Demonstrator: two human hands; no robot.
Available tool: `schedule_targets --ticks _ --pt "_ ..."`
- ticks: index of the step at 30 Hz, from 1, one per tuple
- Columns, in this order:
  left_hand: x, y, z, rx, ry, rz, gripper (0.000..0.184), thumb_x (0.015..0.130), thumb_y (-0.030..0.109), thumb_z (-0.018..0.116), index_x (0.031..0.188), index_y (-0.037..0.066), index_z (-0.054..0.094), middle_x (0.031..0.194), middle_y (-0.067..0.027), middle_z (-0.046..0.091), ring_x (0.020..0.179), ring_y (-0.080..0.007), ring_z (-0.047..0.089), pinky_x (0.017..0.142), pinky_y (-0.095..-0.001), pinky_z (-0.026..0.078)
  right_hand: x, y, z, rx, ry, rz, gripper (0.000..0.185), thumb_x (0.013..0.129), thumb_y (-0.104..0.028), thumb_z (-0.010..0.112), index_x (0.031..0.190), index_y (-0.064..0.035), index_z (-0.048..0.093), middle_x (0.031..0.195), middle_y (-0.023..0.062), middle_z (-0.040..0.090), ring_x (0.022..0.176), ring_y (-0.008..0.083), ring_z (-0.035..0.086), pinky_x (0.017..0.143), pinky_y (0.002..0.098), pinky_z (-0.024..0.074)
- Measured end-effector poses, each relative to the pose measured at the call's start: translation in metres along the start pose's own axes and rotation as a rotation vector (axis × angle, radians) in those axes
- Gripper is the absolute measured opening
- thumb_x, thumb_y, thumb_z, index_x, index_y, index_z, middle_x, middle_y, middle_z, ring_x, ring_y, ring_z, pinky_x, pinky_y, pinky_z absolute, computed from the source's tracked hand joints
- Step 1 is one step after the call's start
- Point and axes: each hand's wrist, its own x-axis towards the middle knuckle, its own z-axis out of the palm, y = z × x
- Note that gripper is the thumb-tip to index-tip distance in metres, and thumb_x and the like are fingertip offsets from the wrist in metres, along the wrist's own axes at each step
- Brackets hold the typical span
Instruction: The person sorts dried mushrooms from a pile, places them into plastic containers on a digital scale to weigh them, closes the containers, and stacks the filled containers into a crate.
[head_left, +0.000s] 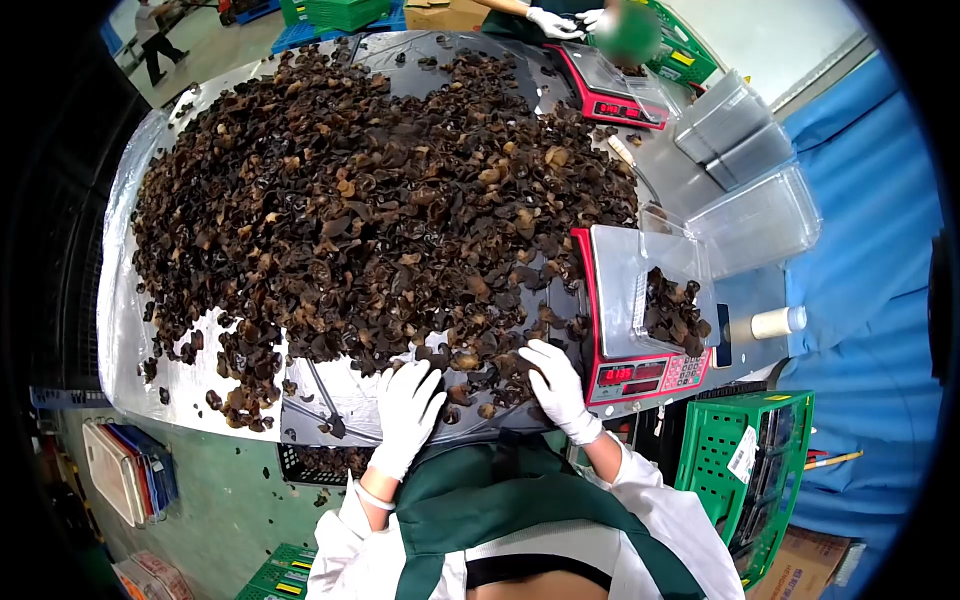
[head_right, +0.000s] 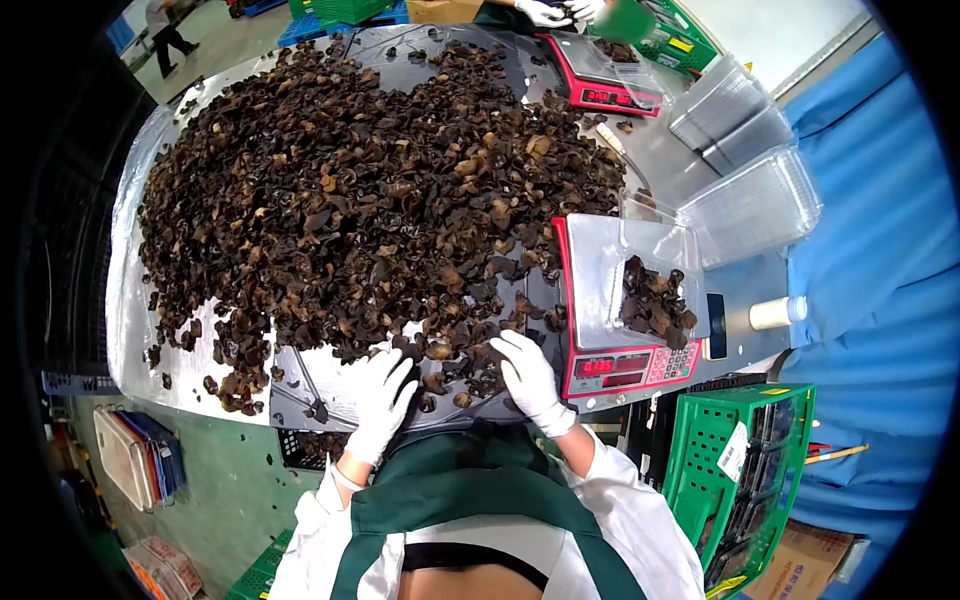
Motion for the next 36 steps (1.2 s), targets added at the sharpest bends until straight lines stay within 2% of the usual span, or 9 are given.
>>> schedule_targets --ticks 7,10,13,17,18,21,26,32,36 --pt "0.042 0.007 0.04 0.1 -0.177 0.074 0.033 0.079 0.023 0.068 0.11 0.012 0.064 0.103 -0.0039 0.061 0.099 -0.0226 0.054 0.095 -0.0399 0.037 0.008 -0.003 0.025 -0.16 -0.196 0.029 0.038 0.08 -0.023 0.069 0.116 -0.0121 0.062 0.116 0.0092 0.06 0.108 0.0277 0.058 0.089 0.0348 0.0495" --pt "0.045 0.004 0.045 0.097 -0.2 0.078 0.027 0.08 0.023 0.067 0.105 0.013 0.065 0.093 -0.0025 0.059 0.093 -0.0219 0.055 0.088 -0.0383 0.038 0.008 0.002 0.02 0.239 -0.078 0.153 0.021 0.087 -0.015 0.064 0.106 -0.0052 0.062 0.098 0.0093 0.065 0.094 0.0243 0.064 0.086 0.0326 0.0493" --pt "0.044 0.0 0.039 0.024 -0.106 0.063 0.025 0.079 0.019 0.067 0.104 0.014 0.065 0.095 -0.0027 0.061 0.093 -0.0226 0.056 0.086 -0.0384 0.04 0.008 0.011 0.018 1.083 -0.082 0.779 0.023 0.094 -0.017 0.058 0.114 -0.0053 0.058 0.101 0.0059 0.066 0.09 0.0157 0.064 0.068 0.0292 0.0526" --pt "0.04 -0.002 0.033 0.003 -0.109 0.027 0.029 0.081 0.016 0.066 0.11 0.012 0.067 0.11 -0.0054 0.064 0.1 -0.0247 0.058 0.087 -0.0386 0.042 0.011 0.008 0.006 1.85 -0.184 0.799 0.041 0.098 -0.025 0.051 0.136 -0.0136 0.043 0.121 0.0107 0.061 0.098 0.0233 0.063 0.073 0.0326 0.0533" --pt "0.043 0.003 0.027 0.001 -0.11 0.034 0.029 0.081 0.016 0.066 0.11 0.012 0.067 0.11 -0.0054 0.064 0.1 -0.0247 0.058 0.087 -0.0386 0.042 0.005 -0.003 0.01 1.123 -0.17 0.479 0.044 0.102 -0.034 0.038 0.143 -0.0176 0.04 0.131 0.0105 0.056 0.109 0.0234 0.06 0.082 0.0355 0.0523" --pt "0.046 0.016 0.013 -0.304 -0.028 -0.061 0.022 0.085 0.012 0.063 0.106 0.008 0.068 0.112 -0.011 0.064 0.101 -0.0298 0.06 0.091 -0.0391 0.046 0.027 -0.014 0.005 1.75 -0.043 1.037 0.042 0.103 -0.027 0.036 0.143 -0.0138 0.038 0.137 0.011 0.051 0.118 0.0246 0.054 0.097 0.0418 0.0459" --pt "0.051 0.04 0.008 -1.705 -0.342 -0.846 0.067 0.097 0.054 0.042 0.15 0.016 0.025 0.151 -0.0083 0.032 0.127 -0.025 0.044 0.098 -0.0413 0.043 0.039 -0.049 0.006 1.014 0.051 0.261 0.041 0.101 -0.023 0.041 0.137 -0.002 0.043 0.129 0.0112 0.054 0.116 0.0202 0.055 0.099 0.0326 0.0443" --pt "0.059 0.04 0.029 -2.329 -0.099 -1.147 0.051 0.097 0.047 0.046 0.133 0.011 0.047 0.13 -0.0133 0.052 0.119 -0.0312 0.051 0.102 -0.0473 0.042 0.049 -0.098 -0.016 0.935 0.04 0.277 0.037 0.101 -0.019 0.04 0.129 0.0032 0.052 0.127 0.0121 0.056 0.119 0.0187 0.053 0.102 0.031 0.0409" --pt "0.058 0.038 0.035 -2.592 -0.109 -1.027 0.044 0.099 0.041 0.045 0.128 0.009 0.052 0.126 -0.0177 0.055 0.116 -0.0363 0.053 0.103 -0.0505 0.04 0.039 -0.091 -0.025 0.83 0.203 0.36 0.029 0.093 -0.007 0.052 0.119 0.0039 0.057 0.116 0.0111 0.06 0.105 0.017 0.058 0.091 0.0277 0.0468"
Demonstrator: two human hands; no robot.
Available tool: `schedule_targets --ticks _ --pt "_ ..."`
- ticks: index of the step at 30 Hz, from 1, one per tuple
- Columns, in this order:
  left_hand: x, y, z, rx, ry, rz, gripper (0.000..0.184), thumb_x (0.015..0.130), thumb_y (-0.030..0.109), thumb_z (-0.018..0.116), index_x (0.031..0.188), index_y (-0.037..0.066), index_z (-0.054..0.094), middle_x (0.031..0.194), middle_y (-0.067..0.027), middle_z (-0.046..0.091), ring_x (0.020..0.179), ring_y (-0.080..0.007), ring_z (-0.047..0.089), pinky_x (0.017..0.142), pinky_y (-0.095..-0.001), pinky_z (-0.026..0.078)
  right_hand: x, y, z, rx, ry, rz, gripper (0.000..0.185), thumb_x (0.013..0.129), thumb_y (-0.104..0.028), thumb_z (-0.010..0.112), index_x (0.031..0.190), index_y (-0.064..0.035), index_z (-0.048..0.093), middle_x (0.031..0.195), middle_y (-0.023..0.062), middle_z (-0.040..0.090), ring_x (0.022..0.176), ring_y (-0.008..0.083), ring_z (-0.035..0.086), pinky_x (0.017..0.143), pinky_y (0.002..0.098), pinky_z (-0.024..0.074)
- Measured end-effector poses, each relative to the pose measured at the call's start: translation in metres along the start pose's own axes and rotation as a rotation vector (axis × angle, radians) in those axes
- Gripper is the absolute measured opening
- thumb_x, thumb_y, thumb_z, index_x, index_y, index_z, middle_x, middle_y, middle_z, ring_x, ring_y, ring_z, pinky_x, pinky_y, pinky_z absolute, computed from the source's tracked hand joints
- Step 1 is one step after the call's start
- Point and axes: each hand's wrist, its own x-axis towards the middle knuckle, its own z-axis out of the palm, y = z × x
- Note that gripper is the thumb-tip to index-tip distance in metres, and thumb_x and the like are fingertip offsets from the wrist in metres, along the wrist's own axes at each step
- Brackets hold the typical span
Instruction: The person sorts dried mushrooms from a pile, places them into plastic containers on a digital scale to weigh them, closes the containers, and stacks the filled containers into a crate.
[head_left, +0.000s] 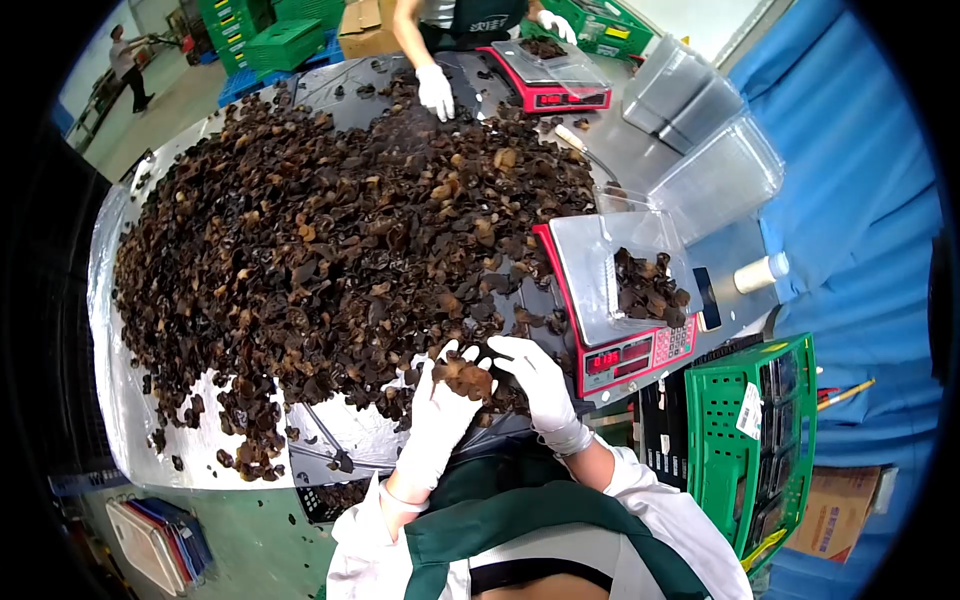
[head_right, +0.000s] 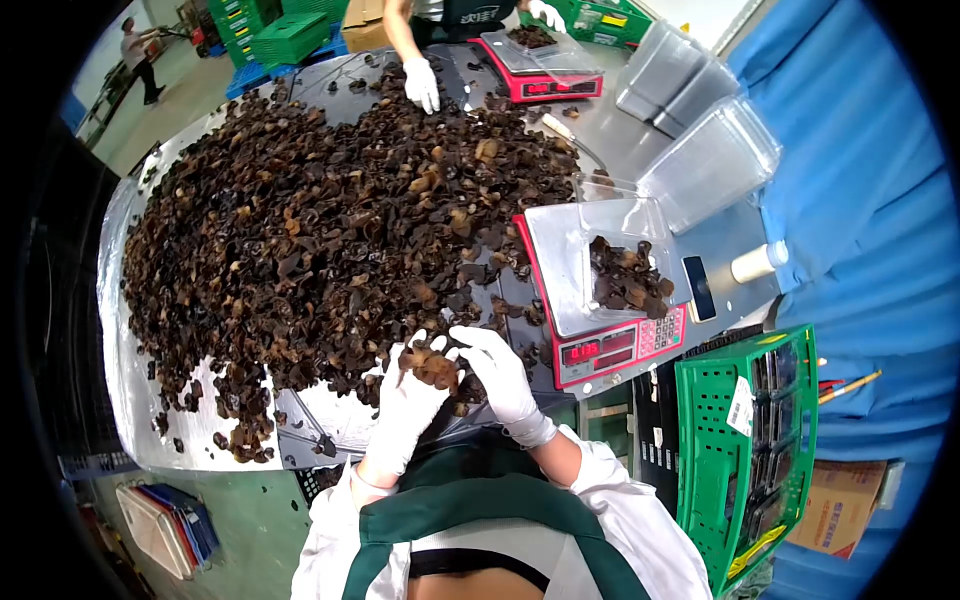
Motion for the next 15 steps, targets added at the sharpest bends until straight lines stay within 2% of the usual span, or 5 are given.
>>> schedule_targets --ticks 2,4,8,12,15 --pt "0.001 -0.005 0.014 0.042 -0.038 -0.014 0.045 0.099 0.037 0.043 0.134 0.008 0.047 0.134 -0.0163 0.05 0.124 -0.0367 0.047 0.106 -0.052 0.037 -0.007 0.002 -0.007 -0.083 0.02 0.082 0.031 0.085 -0.007 0.066 0.114 0.0005 0.06 0.106 0.0077 0.061 0.094 0.0152 0.059 0.082 0.0271 0.0488" --pt "0.004 -0.011 0.022 0.087 -0.058 -0.013 0.048 0.099 0.035 0.045 0.138 0.007 0.043 0.138 -0.0174 0.046 0.127 -0.0369 0.044 0.106 -0.0524 0.036 -0.007 -0.003 -0.01 -0.452 0.003 -0.202 0.042 0.073 -0.012 0.079 0.11 -0.0031 0.063 0.097 0.0068 0.059 0.08 0.0169 0.059 0.07 0.0297 0.0491" --pt "0.014 -0.025 0.04 0.297 -0.031 0.019 0.053 0.096 0.03 0.051 0.141 0.003 0.039 0.139 -0.0197 0.044 0.126 -0.0359 0.045 0.107 -0.0505 0.036 -0.007 -0.002 -0.023 -0.424 -0.068 -0.057 0.031 0.082 -0.008 0.071 0.111 -0.0019 0.063 0.093 0.0075 0.06 0.071 0.0141 0.06 0.066 0.0272 0.0492" --pt "0.03 -0.038 0.043 0.194 -0.058 -0.06 0.045 0.097 0.028 0.054 0.133 0.003 0.047 0.132 -0.0175 0.051 0.124 -0.0353 0.048 0.105 -0.0456 0.041 -0.006 -0.003 -0.063 0.125 -0.058 0.2 0.029 0.087 -0.006 0.064 0.115 -0.0021 0.063 0.103 0.0052 0.067 0.077 0.0079 0.061 0.07 0.0238 0.0489" --pt "0.05 -0.06 0.052 0.3 0.028 0.061 0.035 0.097 0.025 0.055 0.124 0.003 0.054 0.117 -0.0154 0.06 0.116 -0.0334 0.055 0.099 -0.043 0.049 -0.012 -0.018 -0.109 -0.163 0.004 0.137 0.03 0.086 -0.006 0.064 0.115 -0.0015 0.063 0.098 0.0055 0.068 0.078 0.0071 0.06 0.071 0.0219 0.0477"
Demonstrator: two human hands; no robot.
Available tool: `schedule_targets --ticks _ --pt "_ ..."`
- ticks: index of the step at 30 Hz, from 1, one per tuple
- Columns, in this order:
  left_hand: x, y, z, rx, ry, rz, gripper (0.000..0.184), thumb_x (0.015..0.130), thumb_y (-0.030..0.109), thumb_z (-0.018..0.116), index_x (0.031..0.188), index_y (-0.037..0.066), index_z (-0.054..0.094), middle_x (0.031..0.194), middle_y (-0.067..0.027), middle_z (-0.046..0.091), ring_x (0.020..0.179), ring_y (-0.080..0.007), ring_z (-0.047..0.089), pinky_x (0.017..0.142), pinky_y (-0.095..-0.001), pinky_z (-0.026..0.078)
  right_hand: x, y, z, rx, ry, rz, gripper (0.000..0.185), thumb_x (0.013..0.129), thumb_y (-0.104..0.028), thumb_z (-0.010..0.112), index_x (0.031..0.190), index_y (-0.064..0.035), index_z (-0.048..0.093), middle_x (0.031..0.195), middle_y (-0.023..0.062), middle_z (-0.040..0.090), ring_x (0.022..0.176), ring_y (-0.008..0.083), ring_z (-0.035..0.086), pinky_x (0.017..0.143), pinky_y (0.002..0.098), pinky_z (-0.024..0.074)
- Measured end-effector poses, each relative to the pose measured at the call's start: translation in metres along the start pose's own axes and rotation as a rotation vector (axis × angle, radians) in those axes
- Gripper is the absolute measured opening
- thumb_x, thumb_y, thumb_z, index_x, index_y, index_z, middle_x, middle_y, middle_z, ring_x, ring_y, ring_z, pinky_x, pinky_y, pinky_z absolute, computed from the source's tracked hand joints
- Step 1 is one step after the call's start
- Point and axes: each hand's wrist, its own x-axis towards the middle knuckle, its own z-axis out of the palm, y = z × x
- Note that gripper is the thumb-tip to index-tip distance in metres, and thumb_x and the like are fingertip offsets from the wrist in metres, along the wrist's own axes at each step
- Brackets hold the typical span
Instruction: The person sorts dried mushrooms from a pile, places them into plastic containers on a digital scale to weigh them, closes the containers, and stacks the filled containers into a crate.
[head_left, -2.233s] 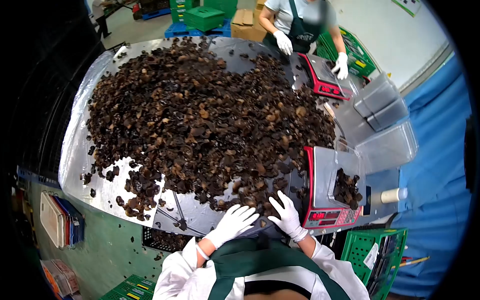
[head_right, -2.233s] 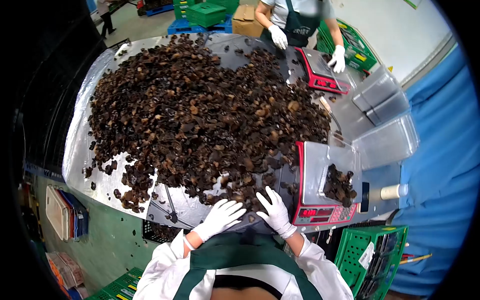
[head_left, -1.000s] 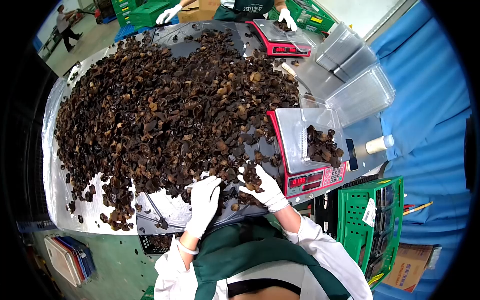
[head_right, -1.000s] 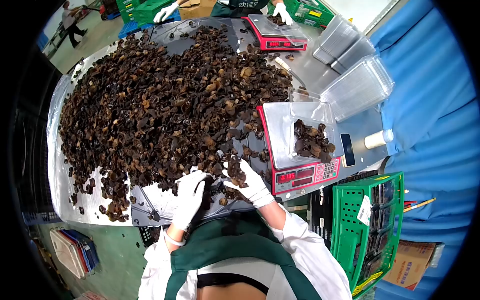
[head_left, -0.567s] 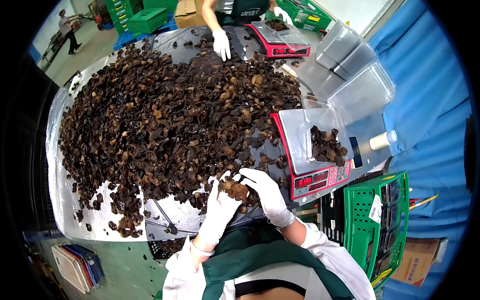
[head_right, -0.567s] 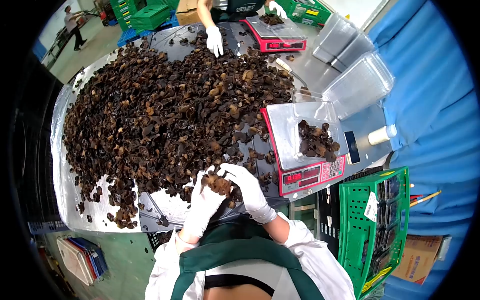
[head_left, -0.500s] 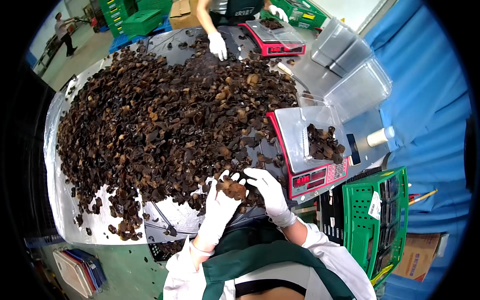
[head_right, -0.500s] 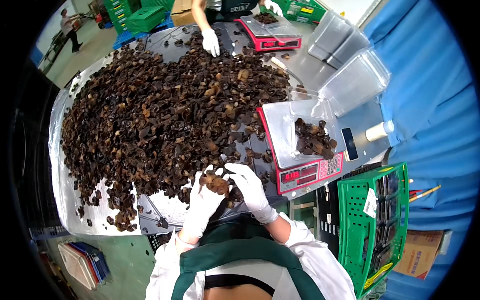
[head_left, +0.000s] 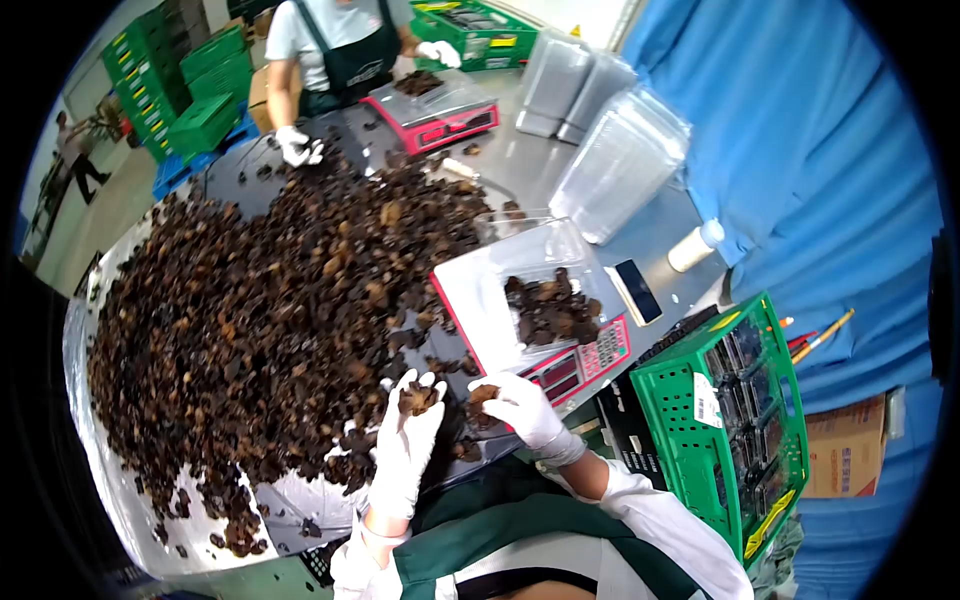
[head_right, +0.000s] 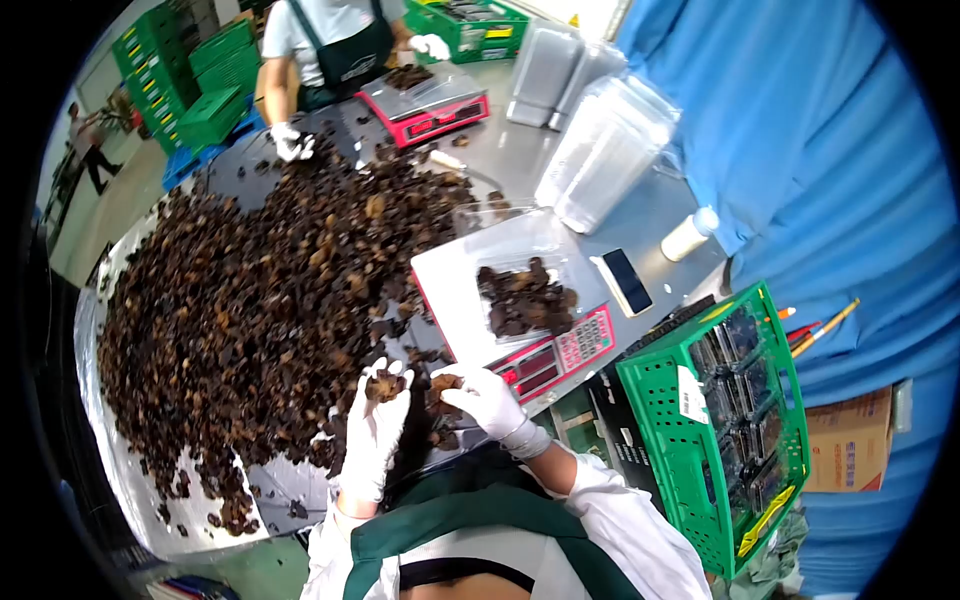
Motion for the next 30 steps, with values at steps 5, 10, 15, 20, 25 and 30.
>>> schedule_targets --ticks 5,10,15,20,25,30 --pt "0.026 -0.024 0.027 0.288 0.001 0.006 0.031 0.098 0.026 0.054 0.12 0.004 0.057 0.115 -0.0094 0.062 0.109 -0.0226 0.061 0.089 -0.034 0.054 0.008 -0.028 -0.095 -0.15 0.406 -0.14 0.03 0.081 -0.007 0.069 0.11 -0.0014 0.066 0.087 0.003 0.064 0.065 0.0089 0.055 0.062 0.0233 0.046" --pt "0.047 -0.061 0.068 0.538 -0.016 0.177 0.031 0.096 0.026 0.058 0.119 0.005 0.056 0.113 -0.0071 0.06 0.106 -0.0189 0.059 0.093 -0.0341 0.05 0.045 -0.015 -0.159 -0.523 0.447 -0.336 0.033 0.08 -0.014 0.072 0.112 -0.0077 0.067 0.083 0.0065 0.061 0.064 0.0151 0.054 0.061 0.0268 0.0458" --pt "0.064 -0.096 0.087 1.039 0.006 0.451 0.026 0.094 0.009 0.055 0.119 0.005 0.053 0.111 -0.0063 0.057 0.103 -0.015 0.054 0.092 -0.0325 0.045 0.065 0.019 -0.188 -0.386 0.35 -0.443 0.03 0.084 -0.013 0.069 0.113 -0.0077 0.067 0.087 0.0087 0.066 0.073 0.0173 0.06 0.069 0.0276 0.0492" --pt "0.085 -0.126 0.095 1.165 -0.107 0.63 0.029 0.088 -0.001 0.061 0.116 0.005 0.053 0.126 -0.0122 0.054 0.102 -0.0161 0.054 0.089 -0.0293 0.045 0.059 0.022 -0.215 -0.272 0.269 -0.27 0.041 0.081 -0.019 0.073 0.118 -0.0069 0.064 0.101 0.0103 0.065 0.084 0.0207 0.062 0.077 0.0304 0.0497" --pt "0.107 -0.129 0.089 2.084 -0.222 0.823 0.019 0.079 0.01 0.072 0.097 0.005 0.065 0.132 -0.016 0.054 0.124 -0.0345 0.047 0.108 -0.0427 0.033 0.063 0.013 -0.214 -0.878 0.013 -0.429 0.091 0.065 -0.04 0.082 0.142 -0.0116 0.042 0.141 0.0171 0.044 0.131 0.0388 0.039 0.109 0.0461 0.0331" --pt "0.098 -0.129 0.08 2.006 -0.189 0.75 0.029 0.081 0.01 0.071 0.109 0.006 0.065 0.133 -0.015 0.053 0.129 -0.0342 0.044 0.108 -0.0433 0.034 0.067 0.025 -0.192 -1.121 0.058 -0.277 0.099 0.065 -0.041 0.081 0.147 -0.0148 0.032 0.146 0.0167 0.037 0.134 0.0414 0.034 0.108 0.0484 0.0329"
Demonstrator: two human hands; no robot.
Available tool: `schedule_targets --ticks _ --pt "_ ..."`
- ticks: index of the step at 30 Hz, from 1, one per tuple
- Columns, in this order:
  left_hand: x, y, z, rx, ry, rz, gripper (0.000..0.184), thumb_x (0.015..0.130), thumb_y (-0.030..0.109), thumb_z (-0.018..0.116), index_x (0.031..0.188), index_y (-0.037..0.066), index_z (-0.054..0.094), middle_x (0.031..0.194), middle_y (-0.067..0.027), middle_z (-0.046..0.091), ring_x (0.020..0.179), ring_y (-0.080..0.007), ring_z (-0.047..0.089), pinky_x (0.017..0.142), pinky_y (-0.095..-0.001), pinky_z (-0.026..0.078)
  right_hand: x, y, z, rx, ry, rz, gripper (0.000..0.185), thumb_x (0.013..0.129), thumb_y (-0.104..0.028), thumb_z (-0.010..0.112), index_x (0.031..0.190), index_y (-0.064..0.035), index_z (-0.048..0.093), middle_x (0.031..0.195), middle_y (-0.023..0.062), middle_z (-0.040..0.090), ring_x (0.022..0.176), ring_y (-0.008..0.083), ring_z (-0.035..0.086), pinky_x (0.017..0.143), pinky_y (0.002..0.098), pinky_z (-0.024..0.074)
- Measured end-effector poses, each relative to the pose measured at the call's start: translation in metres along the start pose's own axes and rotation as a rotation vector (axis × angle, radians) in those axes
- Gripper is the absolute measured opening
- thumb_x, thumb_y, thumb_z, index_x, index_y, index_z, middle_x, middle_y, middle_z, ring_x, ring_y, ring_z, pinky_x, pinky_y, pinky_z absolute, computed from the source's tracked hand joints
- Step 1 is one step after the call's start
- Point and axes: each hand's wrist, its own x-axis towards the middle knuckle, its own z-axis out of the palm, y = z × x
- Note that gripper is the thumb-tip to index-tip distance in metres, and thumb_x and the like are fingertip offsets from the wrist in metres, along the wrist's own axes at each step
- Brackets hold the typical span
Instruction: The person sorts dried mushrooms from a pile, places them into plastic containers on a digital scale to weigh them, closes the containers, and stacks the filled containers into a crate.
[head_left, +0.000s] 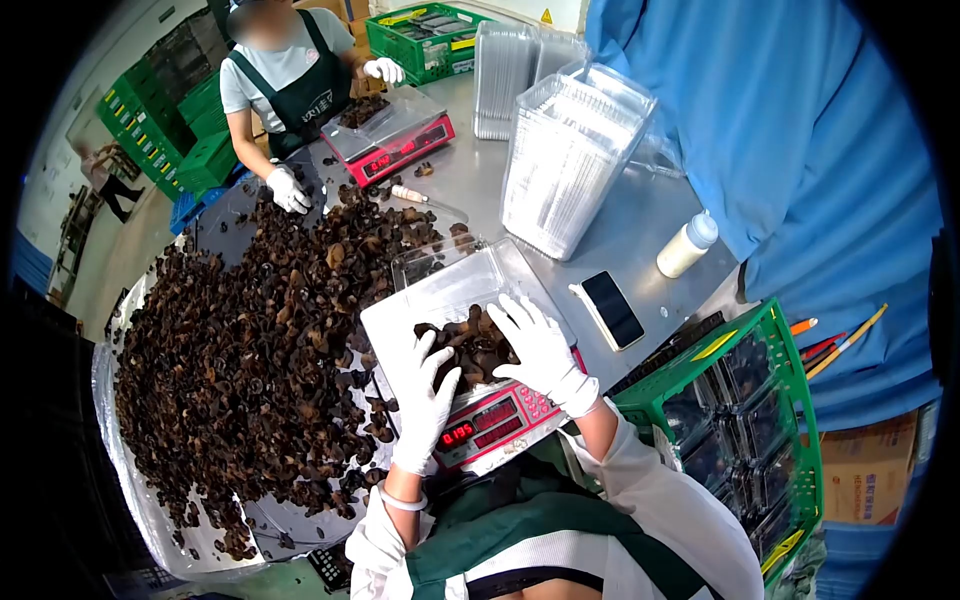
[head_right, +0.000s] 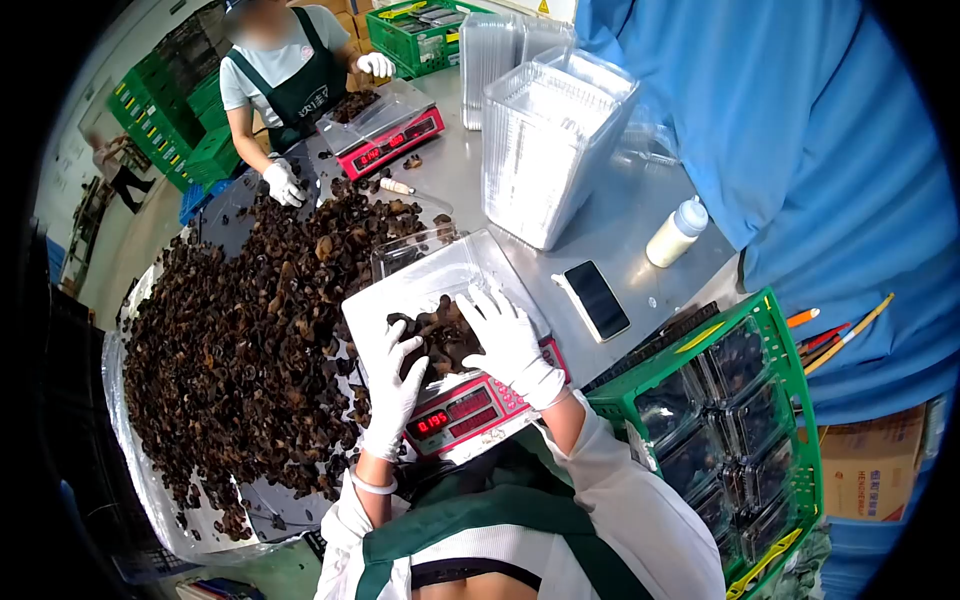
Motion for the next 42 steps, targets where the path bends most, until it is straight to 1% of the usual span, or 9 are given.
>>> schedule_targets --ticks 3,6,10,19,25,29,31,38,42 --pt "-0.002 0.003 -0.008 -0.004 0.017 0.028 0.036 0.081 0.012 0.07 0.116 0.007 0.063 0.134 -0.015 0.053 0.128 -0.0347 0.045 0.107 -0.0433 0.036 -0.006 0.001 -0.011 0.139 0.112 0.012 0.084 0.066 -0.034 0.081 0.14 -0.0149 0.045 0.141 0.0151 0.043 0.132 0.0358 0.037 0.107 0.0465 0.0349" --pt "-0.003 0.001 -0.012 0.015 0.034 0.07 0.038 0.081 0.011 0.07 0.118 0.008 0.063 0.133 -0.0149 0.053 0.128 -0.0349 0.045 0.106 -0.0429 0.037 -0.016 0.008 -0.017 0.397 0.32 -0.02 0.026 0.072 -0.02 0.077 0.097 -0.0128 0.071 0.135 0.0102 0.052 0.133 0.034 0.037 0.108 0.0446 0.0346" --pt "-0.001 0.005 -0.009 0.057 -0.025 0.104 0.037 0.08 0.009 0.071 0.116 0.009 0.064 0.13 -0.0137 0.055 0.128 -0.0368 0.044 0.107 -0.0437 0.036 -0.005 -0.011 -0.003 0.176 0.282 -0.046 0.013 0.074 -0.018 0.072 0.086 -0.0125 0.072 0.133 0.0083 0.054 0.133 0.0348 0.036 0.104 0.0433 0.0366" --pt "0.0 0.006 -0.011 0.082 0.002 0.179 0.033 0.081 0.008 0.07 0.113 0.009 0.066 0.128 -0.0127 0.056 0.128 -0.0364 0.046 0.106 -0.0442 0.038 0.005 -0.011 0.002 0.513 0.429 0.047 0.008 0.078 -0.007 0.07 0.085 -0.0049 0.068 0.123 0.0122 0.062 0.13 0.0359 0.043 0.108 0.0436 0.0347" --pt "0.007 0.038 -0.03 -0.257 0.033 0.138 0.045 0.081 0.008 0.073 0.124 0.004 0.061 0.117 -0.0116 0.063 0.109 -0.023 0.058 0.095 -0.0348 0.045 0.0 -0.045 -0.033 0.683 0.238 -0.116 0.013 0.08 -0.004 0.066 0.093 -0.0008 0.066 0.129 0.0144 0.059 0.134 0.0353 0.04 0.111 0.043 0.0306" --pt "-0.002 0.039 -0.063 -0.537 -0.012 -0.219 0.027 0.088 0.005 0.062 0.114 0.002 0.065 0.1 -0.0072 0.069 0.085 -0.0147 0.064 0.079 -0.0272 0.05 0.006 -0.067 -0.062 0.87 0.242 -0.113 0.022 0.083 0.0 0.057 0.103 0.0014 0.066 0.127 0.0168 0.058 0.125 0.0307 0.05 0.108 0.0386 0.0347" --pt "-0.015 0.016 -0.083 -0.537 0.09 -0.341 0.02 0.088 0.004 0.061 0.107 0.001 0.065 0.096 -0.0063 0.067 0.083 -0.0144 0.063 0.079 -0.0272 0.05 0.008 -0.06 -0.063 1.151 0.339 0.142 0.025 0.086 0.001 0.053 0.109 0.0025 0.064 0.118 0.0134 0.062 0.114 0.0219 0.057 0.101 0.0331 0.042" --pt "-0.126 -0.074 -0.177 -0.331 0.595 -0.672 0.019 0.094 0.014 0.055 0.109 0.002 0.059 0.1 -0.008 0.064 0.087 -0.0141 0.06 0.077 -0.0262 0.049 0.002 -0.011 -0.047 0.426 0.442 0.146 0.025 0.085 -0.006 0.061 0.11 -0.0036 0.065 0.107 0.0129 0.066 0.104 0.0294 0.061 0.098 0.0352 0.044" --pt "-0.258 -0.145 -0.222 -0.156 0.878 -0.921 0.022 0.094 0.016 0.057 0.111 0.001 0.057 0.099 -0.0064 0.063 0.089 -0.0143 0.059 0.08 -0.0286 0.049 -0.001 0.002 -0.023 0.303 0.429 0.108 0.025 0.085 -0.014 0.065 0.109 -0.0076 0.066 0.109 0.011 0.064 0.107 0.029 0.058 0.094 0.0386 0.0442"
